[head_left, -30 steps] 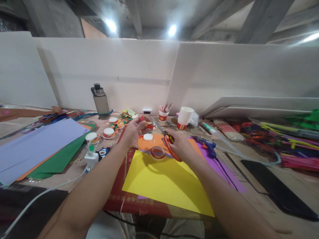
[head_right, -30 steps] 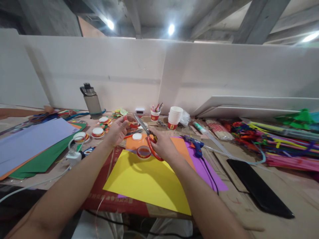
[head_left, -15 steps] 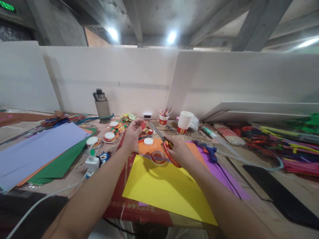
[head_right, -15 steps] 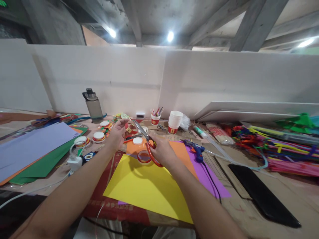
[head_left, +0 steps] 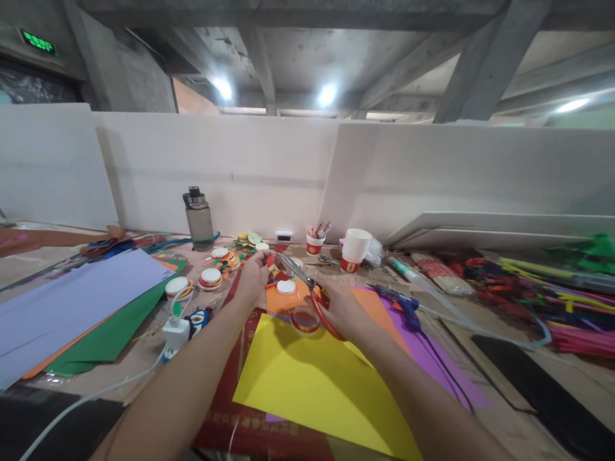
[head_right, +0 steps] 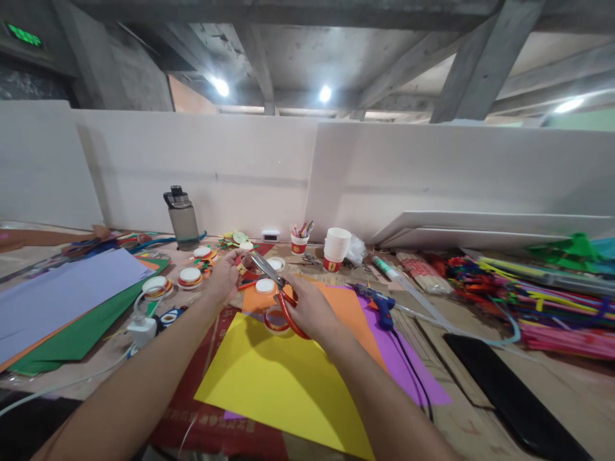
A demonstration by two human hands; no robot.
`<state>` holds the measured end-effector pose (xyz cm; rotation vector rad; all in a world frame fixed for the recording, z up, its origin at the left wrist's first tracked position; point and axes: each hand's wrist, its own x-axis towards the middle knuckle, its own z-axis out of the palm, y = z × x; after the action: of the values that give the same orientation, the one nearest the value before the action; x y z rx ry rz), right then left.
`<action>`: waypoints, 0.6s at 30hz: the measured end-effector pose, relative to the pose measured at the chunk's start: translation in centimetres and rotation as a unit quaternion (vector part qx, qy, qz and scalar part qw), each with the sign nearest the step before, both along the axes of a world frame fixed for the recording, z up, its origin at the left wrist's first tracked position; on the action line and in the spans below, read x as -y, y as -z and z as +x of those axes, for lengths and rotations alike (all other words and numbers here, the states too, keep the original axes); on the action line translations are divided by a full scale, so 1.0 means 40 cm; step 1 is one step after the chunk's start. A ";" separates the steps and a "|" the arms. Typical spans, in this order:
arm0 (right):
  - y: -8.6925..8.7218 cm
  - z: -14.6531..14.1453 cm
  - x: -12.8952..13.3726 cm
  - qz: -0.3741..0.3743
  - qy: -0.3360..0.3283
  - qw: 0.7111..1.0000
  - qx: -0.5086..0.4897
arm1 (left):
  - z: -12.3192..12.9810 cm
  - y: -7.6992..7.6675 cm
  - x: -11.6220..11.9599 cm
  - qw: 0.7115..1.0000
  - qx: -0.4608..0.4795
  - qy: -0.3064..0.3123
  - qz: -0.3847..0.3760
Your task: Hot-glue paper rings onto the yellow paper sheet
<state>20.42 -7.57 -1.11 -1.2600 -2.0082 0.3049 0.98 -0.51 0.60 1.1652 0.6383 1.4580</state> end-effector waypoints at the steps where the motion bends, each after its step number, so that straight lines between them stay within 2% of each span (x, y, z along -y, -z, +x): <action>1: 0.001 0.001 0.000 0.001 0.003 1.000 0.005 | 0.001 0.000 0.000 1.000 0.001 0.005 -0.003; 11: 0.001 -0.005 0.005 -0.011 0.006 1.000 0.018 | -0.004 -0.010 0.003 0.999 -0.013 0.020 -0.027; 18: 0.013 0.006 0.001 -0.015 0.025 0.999 0.039 | -0.005 -0.010 0.003 0.999 0.010 0.037 -0.027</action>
<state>20.64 -7.61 -1.63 -1.3583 -2.0402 0.2659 0.76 -0.62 0.99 1.1194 0.6097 1.3800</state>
